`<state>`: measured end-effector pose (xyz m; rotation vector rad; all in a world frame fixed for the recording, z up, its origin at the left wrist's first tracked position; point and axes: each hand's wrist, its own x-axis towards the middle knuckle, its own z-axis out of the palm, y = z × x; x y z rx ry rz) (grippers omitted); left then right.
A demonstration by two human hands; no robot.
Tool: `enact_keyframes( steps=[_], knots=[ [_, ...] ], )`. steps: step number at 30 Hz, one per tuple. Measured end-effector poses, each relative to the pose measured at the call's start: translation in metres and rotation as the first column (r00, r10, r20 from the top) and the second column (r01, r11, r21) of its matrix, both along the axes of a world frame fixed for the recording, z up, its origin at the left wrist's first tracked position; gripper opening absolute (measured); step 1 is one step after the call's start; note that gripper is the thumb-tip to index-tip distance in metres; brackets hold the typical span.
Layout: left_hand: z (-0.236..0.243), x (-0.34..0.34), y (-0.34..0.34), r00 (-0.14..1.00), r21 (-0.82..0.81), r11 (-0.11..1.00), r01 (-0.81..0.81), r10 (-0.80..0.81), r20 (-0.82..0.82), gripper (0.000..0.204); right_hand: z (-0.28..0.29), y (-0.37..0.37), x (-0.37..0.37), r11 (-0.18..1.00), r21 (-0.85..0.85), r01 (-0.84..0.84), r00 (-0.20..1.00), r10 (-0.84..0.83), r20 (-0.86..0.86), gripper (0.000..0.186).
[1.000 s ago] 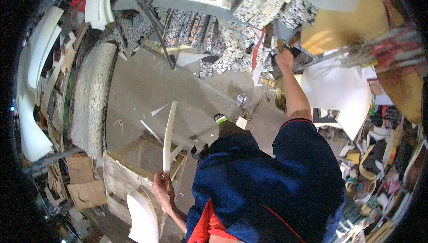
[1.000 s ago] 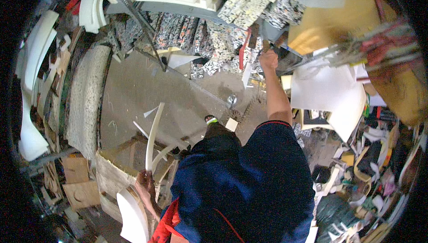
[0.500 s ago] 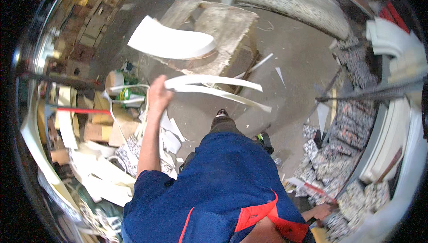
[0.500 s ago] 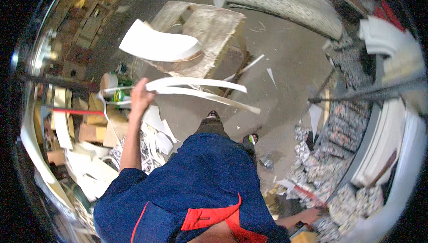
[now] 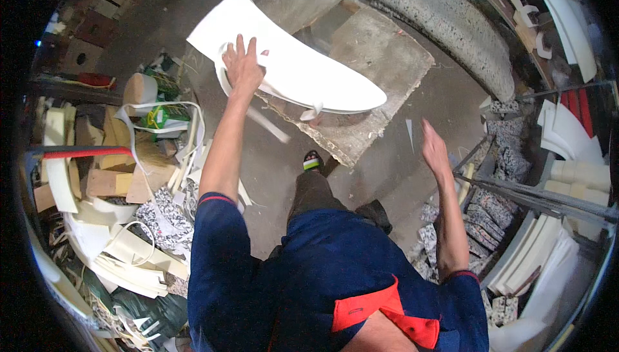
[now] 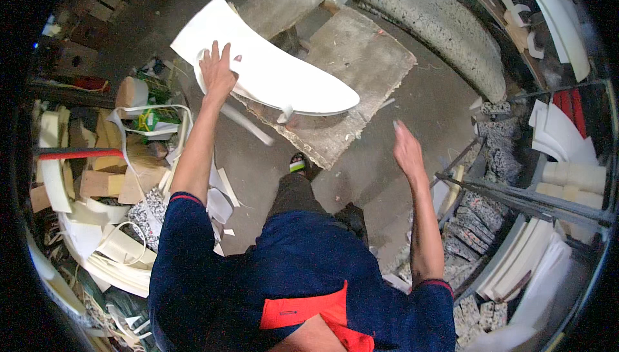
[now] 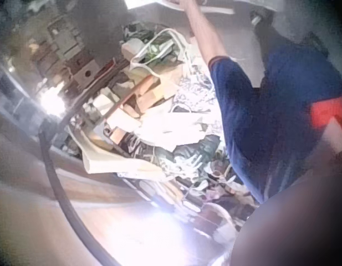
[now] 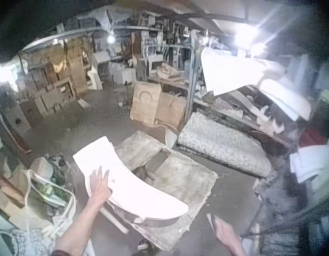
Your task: The person uses a knife to trim and shape a white curved wooden piece, then sprays it with a spray gun. The person places a white sheet over the piece and smooths it by hand.
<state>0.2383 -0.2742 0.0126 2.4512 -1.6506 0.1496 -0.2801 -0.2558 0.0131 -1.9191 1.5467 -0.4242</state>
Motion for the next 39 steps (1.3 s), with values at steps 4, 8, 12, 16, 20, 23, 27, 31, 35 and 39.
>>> enact_keyframes(
  steps=[4, 8, 12, 16, 20, 23, 27, 31, 35, 39],
  knots=[
    [-0.038, -0.005, -0.043, 0.977, 0.008, 0.988, -0.151, 0.151, -0.15, 0.069, 0.002, -0.095, 0.14, 0.984, 0.147, -0.104, 0.994, 0.108, -0.021, 0.068],
    [-0.047, -0.004, -0.049, 0.967, 0.054, 0.986, -0.159, 0.167, -0.193, 0.068, -0.001, -0.138, 0.247, 0.763, 0.637, -0.11, 0.973, 0.214, -0.089, 0.09],
    [-0.045, -0.001, -0.054, 0.971, 0.094, 0.983, -0.159, 0.173, -0.166, 0.069, 0.006, -0.151, 0.321, 0.772, 0.597, -0.221, 0.956, 0.293, -0.025, 0.095],
    [-0.041, -0.001, -0.055, 0.976, 0.158, 0.975, -0.155, 0.176, -0.129, 0.069, 0.003, -0.17, 0.395, 0.78, 0.526, -0.34, 0.936, 0.334, 0.11, 0.097],
    [-0.037, 0.0, -0.055, 0.986, 0.221, 0.961, -0.163, 0.167, 0.001, 0.068, 0.006, -0.192, 0.417, 0.721, 0.522, -0.455, 0.89, 0.355, 0.285, 0.101],
    [-0.033, -0.001, -0.054, 0.971, 0.141, 0.979, -0.15, 0.173, -0.165, 0.068, 0.009, -0.197, 0.394, 0.579, 0.621, -0.528, 0.808, 0.116, 0.578, 0.11],
    [-0.032, -0.001, -0.056, 0.97, 0.185, 0.969, -0.163, 0.192, -0.148, 0.069, 0.006, -0.188, 0.36, 0.611, 0.61, -0.505, 0.86, 0.293, 0.419, 0.111],
    [-0.034, 0.001, -0.058, 0.973, 0.158, 0.977, -0.141, 0.166, -0.162, 0.073, -0.011, -0.195, 0.4, 0.698, 0.51, -0.502, 0.863, 0.364, 0.351, 0.111],
    [-0.035, 0.005, -0.058, 0.979, 0.258, 0.959, -0.121, 0.158, -0.128, 0.07, -0.031, -0.234, 0.477, 0.682, 0.441, -0.584, 0.8, 0.392, 0.454, 0.103],
    [-0.034, 0.007, -0.058, 0.971, 0.226, 0.97, -0.092, 0.137, -0.195, 0.071, -0.043, -0.269, 0.544, 0.736, 0.322, -0.595, 0.752, 0.369, 0.546, 0.102]
  ],
)
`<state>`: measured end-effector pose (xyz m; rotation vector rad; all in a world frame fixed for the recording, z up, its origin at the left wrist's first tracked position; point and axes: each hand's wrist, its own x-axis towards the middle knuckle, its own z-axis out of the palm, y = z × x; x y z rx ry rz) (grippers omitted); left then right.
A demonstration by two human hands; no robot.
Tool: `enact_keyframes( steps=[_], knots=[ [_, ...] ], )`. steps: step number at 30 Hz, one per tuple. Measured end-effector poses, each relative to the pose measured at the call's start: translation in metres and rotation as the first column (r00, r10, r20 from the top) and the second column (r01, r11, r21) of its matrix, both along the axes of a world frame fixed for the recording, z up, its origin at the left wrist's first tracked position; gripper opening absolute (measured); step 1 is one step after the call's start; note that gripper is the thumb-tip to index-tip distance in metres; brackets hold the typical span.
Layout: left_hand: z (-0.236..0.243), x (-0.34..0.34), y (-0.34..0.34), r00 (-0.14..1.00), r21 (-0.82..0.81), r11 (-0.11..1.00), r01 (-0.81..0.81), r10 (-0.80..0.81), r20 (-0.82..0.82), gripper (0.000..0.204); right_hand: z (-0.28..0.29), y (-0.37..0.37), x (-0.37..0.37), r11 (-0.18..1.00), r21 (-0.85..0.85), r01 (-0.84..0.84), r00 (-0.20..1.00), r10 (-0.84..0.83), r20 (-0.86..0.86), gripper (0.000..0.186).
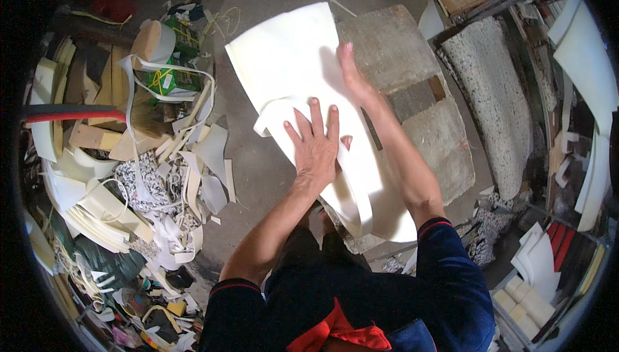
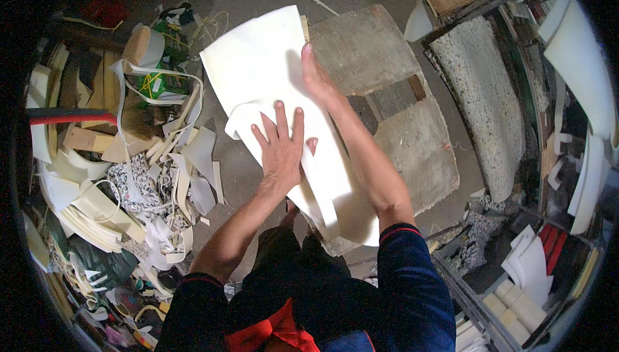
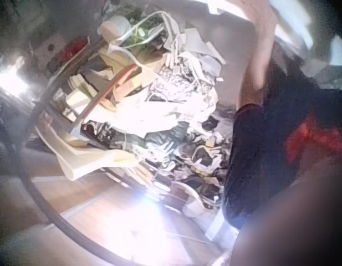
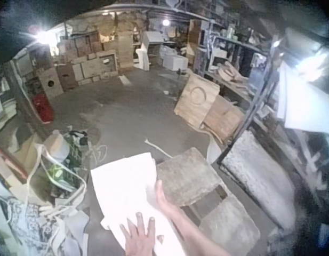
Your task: The person uses a knife to trim and shape a white curved wooden piece, then sprays it with a spray gun. The person places a white sheet over the piece and smooths it by hand.
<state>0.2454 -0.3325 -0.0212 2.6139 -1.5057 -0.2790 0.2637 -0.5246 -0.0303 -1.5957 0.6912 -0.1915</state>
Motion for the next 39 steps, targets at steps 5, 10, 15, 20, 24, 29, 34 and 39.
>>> enact_keyframes(
  steps=[5, 10, 15, 20, 24, 29, 34, 39],
  knots=[
    [0.0, 0.002, -0.001, 0.998, 0.0, 1.0, 0.008, -0.008, -0.055, 0.071, -0.017, -0.036, 0.059, 0.998, 0.053, 0.045, 0.993, -0.05, 0.107, 0.102],
    [-0.003, 0.002, -0.001, 0.999, 0.004, 1.0, -0.003, 0.003, -0.042, 0.069, -0.022, -0.067, 0.103, 0.999, 0.044, 0.011, 0.99, -0.017, 0.138, 0.107],
    [-0.005, 0.0, 0.0, 1.0, -0.013, 1.0, -0.021, 0.021, 0.019, 0.069, -0.01, -0.103, 0.13, 0.99, 0.078, -0.12, 0.99, 0.113, 0.085, 0.109],
    [-0.005, 0.0, -0.001, 0.997, -0.062, 0.998, -0.026, 0.03, 0.067, 0.069, -0.024, -0.089, 0.115, 0.952, 0.301, 0.05, 0.985, -0.096, 0.14, 0.1],
    [-0.01, -0.002, 0.0, 0.992, -0.05, 0.998, -0.033, 0.039, 0.117, 0.067, -0.029, -0.038, 0.052, 0.995, 0.002, -0.101, 0.985, 0.099, 0.144, 0.101],
    [-0.023, -0.004, 0.001, 0.983, -0.034, 0.999, -0.019, 0.025, 0.183, 0.068, -0.001, 0.043, -0.112, 0.973, -0.023, -0.228, 0.974, 0.227, -0.027, 0.107],
    [-0.03, -0.007, 0.005, 0.953, -0.112, 0.994, -0.007, 0.041, 0.299, 0.068, 0.04, 0.095, -0.247, 0.962, 0.058, -0.268, 0.906, 0.272, -0.325, 0.103],
    [-0.027, -0.007, 0.005, 0.975, -0.182, 0.983, 0.009, 0.031, 0.219, 0.065, 0.07, 0.128, -0.355, 0.982, 0.025, -0.188, 0.852, 0.176, -0.493, 0.098]
  ],
)
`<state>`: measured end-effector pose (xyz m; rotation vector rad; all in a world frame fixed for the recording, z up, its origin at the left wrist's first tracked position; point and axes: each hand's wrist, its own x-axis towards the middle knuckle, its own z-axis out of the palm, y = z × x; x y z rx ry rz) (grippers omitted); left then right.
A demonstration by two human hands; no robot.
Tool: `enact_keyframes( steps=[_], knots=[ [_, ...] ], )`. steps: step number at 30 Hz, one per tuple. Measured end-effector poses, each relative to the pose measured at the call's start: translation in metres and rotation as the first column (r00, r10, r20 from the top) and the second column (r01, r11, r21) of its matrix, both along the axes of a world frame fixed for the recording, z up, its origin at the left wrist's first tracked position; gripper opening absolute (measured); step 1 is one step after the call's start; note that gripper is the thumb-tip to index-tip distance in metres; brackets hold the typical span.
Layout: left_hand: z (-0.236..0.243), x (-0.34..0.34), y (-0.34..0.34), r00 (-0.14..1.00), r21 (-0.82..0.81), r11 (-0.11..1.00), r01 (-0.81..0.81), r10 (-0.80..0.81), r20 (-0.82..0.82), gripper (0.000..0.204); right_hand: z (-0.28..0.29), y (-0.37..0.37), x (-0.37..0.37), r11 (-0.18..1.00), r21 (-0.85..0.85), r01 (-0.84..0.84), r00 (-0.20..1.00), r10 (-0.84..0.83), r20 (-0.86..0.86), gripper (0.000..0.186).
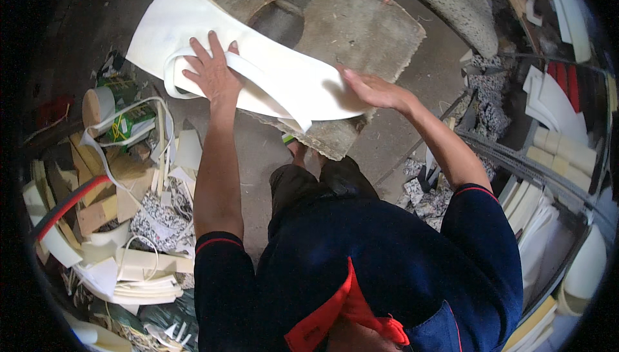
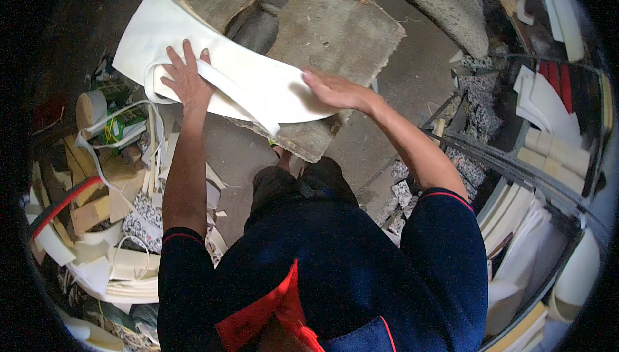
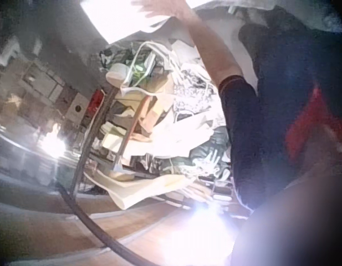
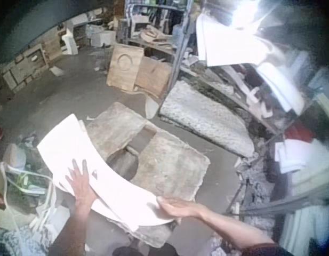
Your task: The person uses a knife to trim and shape a white curved wooden piece, then sprays it with a spray gun. The person places a white sheet over the piece and smooths it by hand.
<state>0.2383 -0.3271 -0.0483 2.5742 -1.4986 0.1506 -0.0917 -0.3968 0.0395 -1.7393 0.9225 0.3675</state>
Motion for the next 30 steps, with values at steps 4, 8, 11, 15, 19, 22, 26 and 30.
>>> enact_keyframes(
  steps=[4, 8, 11, 15, 19, 22, 26, 30],
  knots=[
    [-0.004, 0.002, -0.002, 0.999, 0.029, 0.999, -0.022, 0.023, -0.023, 0.066, 0.005, 0.032, -0.085, 0.939, 0.114, 0.325, 0.944, -0.328, 0.012, 0.095],
    [0.0, 0.007, -0.001, 0.999, 0.096, 0.995, -0.009, 0.012, -0.032, 0.067, -0.008, 0.064, -0.15, 0.799, 0.059, 0.598, 0.79, -0.6, 0.122, 0.079],
    [0.027, 0.013, 0.025, 0.942, -0.028, 0.99, 0.14, -0.142, -0.304, 0.057, -0.02, 0.097, -0.175, 0.736, -0.282, 0.615, 0.788, -0.581, 0.204, 0.059],
    [0.066, -0.037, 0.127, 0.931, 0.066, 0.961, 0.268, -0.241, -0.273, 0.034, -0.039, 0.136, -0.175, 0.64, -0.08, 0.764, 0.644, -0.753, 0.134, 0.054],
    [0.09, -0.04, 0.238, 0.826, 0.207, 0.924, 0.321, -0.166, -0.539, 0.033, -0.051, 0.147, -0.151, 0.628, -0.095, 0.772, 0.633, -0.746, 0.208, 0.052],
    [0.088, 0.003, 0.301, 0.885, 0.35, 0.93, 0.113, 0.066, -0.461, 0.033, -0.045, 0.141, -0.131, 0.663, -0.236, 0.71, 0.703, -0.649, 0.292, 0.051],
    [0.05, 0.167, 0.379, 0.679, 0.418, 0.884, -0.209, 0.439, -0.589, 0.046, -0.03, 0.126, -0.098, 0.635, -0.311, 0.707, 0.706, -0.611, 0.358, 0.048],
    [0.01, 0.423, 0.463, 0.709, 0.284, 0.917, -0.281, 0.398, -0.583, 0.036, -0.022, 0.131, -0.047, 0.598, -0.374, 0.709, 0.705, -0.608, 0.364, 0.047]
  ],
)
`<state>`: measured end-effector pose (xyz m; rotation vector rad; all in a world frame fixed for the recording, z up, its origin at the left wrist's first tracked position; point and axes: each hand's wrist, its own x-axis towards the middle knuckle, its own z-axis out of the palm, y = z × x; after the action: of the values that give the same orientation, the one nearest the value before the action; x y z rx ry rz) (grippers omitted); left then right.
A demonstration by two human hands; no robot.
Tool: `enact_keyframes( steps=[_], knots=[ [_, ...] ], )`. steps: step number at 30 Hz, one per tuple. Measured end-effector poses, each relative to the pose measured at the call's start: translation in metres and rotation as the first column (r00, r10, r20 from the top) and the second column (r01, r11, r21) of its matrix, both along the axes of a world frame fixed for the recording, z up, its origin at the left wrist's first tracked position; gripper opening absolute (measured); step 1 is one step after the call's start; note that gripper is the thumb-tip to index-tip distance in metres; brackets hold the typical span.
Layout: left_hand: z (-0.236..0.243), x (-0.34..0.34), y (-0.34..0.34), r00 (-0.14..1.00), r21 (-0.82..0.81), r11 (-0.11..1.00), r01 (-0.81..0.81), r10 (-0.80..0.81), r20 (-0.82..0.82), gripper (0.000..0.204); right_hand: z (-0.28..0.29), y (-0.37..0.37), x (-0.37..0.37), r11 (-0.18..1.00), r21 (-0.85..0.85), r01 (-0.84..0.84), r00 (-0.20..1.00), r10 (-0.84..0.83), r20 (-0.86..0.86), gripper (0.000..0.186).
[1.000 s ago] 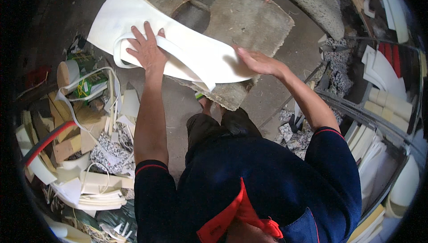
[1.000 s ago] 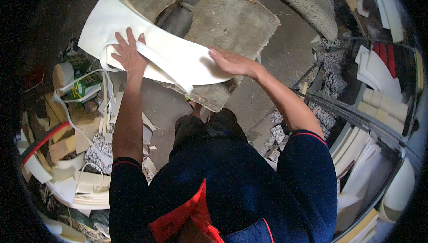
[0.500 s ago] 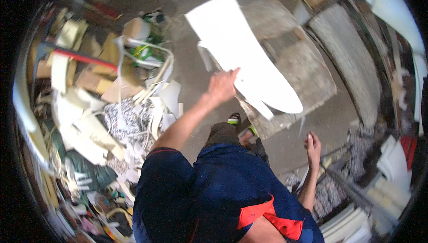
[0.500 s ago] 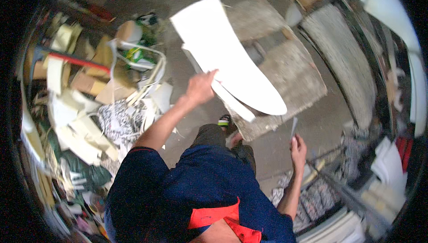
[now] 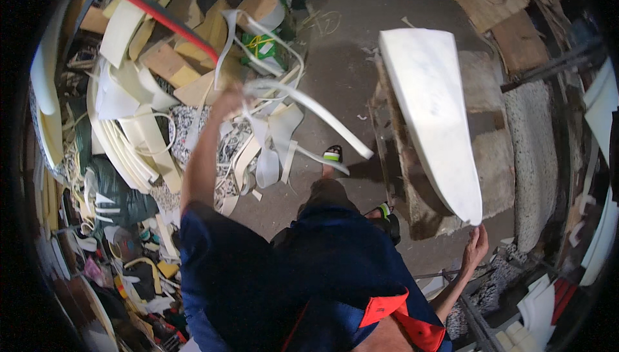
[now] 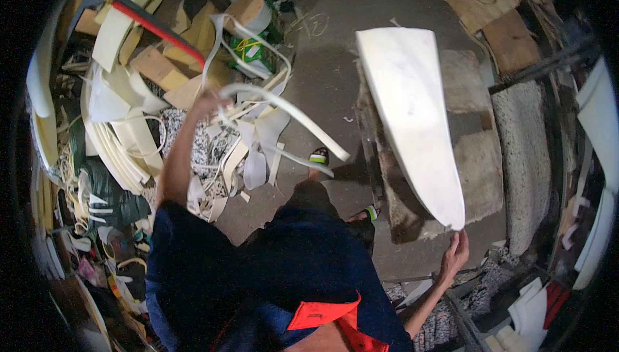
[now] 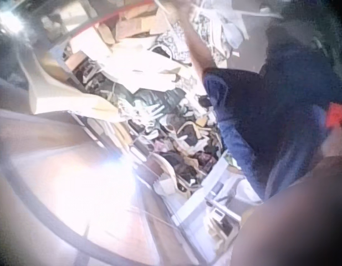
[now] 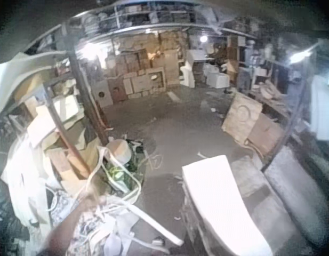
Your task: The person uses a knife to trim and shape a white curved wooden piece, then sprays it with a spray gun. The person places a white sheet over the piece and smooths it by hand.
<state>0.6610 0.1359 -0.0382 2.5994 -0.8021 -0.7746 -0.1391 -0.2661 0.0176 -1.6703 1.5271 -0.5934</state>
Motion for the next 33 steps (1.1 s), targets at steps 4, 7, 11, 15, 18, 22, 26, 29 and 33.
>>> enact_keyframes(
  steps=[4, 7, 11, 15, 18, 22, 26, 29, 33],
  knots=[
    [0.09, 0.256, 0.112, 0.45, 0.285, 0.886, 0.365, -0.436, 0.779, 0.007, 0.003, 0.016, 0.058, 1.0, 0.03, 0.004, 1.0, -0.004, 0.007, 0.052],
    [0.172, 0.312, 0.18, 0.341, -0.035, 0.987, 0.154, -0.019, 0.94, 0.013, 0.017, 0.023, 0.101, 0.999, 0.023, -0.046, 0.994, 0.048, -0.101, 0.056],
    [0.206, 0.291, 0.192, 0.364, 0.102, 0.981, -0.166, -0.036, 0.931, 0.028, 0.043, 0.03, 0.144, 0.995, 0.073, 0.074, 0.981, -0.059, -0.184, 0.045],
    [0.149, 0.253, 0.115, 0.384, 0.066, 0.96, -0.271, 0.044, 0.922, 0.043, 0.048, 0.025, 0.187, 0.977, -0.176, -0.119, 0.928, 0.046, -0.37, 0.051],
    [0.051, 0.169, 0.02, 0.501, -0.188, 0.969, -0.158, 0.243, 0.831, 0.055, 0.026, -0.008, 0.245, 0.931, -0.264, -0.253, 0.882, 0.11, -0.458, 0.057],
    [-0.073, -0.03, -0.159, 0.94, -0.491, 0.825, -0.279, 0.34, 0.037, 0.07, -0.018, -0.058, 0.349, 0.862, -0.224, -0.455, 0.729, 0.217, -0.649, 0.078],
    [-0.082, -0.155, -0.353, 0.789, -0.52, 0.704, -0.483, 0.093, -0.608, 0.084, -0.041, -0.08, 0.41, 0.845, -0.223, -0.486, 0.638, 0.169, -0.751, 0.082],
    [-0.045, -0.149, -0.444, 0.534, -0.455, 0.528, -0.717, -0.003, -0.846, 0.085, -0.044, -0.082, 0.422, 0.833, -0.225, -0.506, 0.641, 0.189, -0.744, 0.084],
    [-0.01, -0.104, -0.513, 0.596, -0.391, 0.693, -0.605, 0.069, -0.8, 0.09, -0.045, -0.085, 0.42, 0.805, -0.252, -0.537, 0.626, 0.179, -0.759, 0.087]
  ],
)
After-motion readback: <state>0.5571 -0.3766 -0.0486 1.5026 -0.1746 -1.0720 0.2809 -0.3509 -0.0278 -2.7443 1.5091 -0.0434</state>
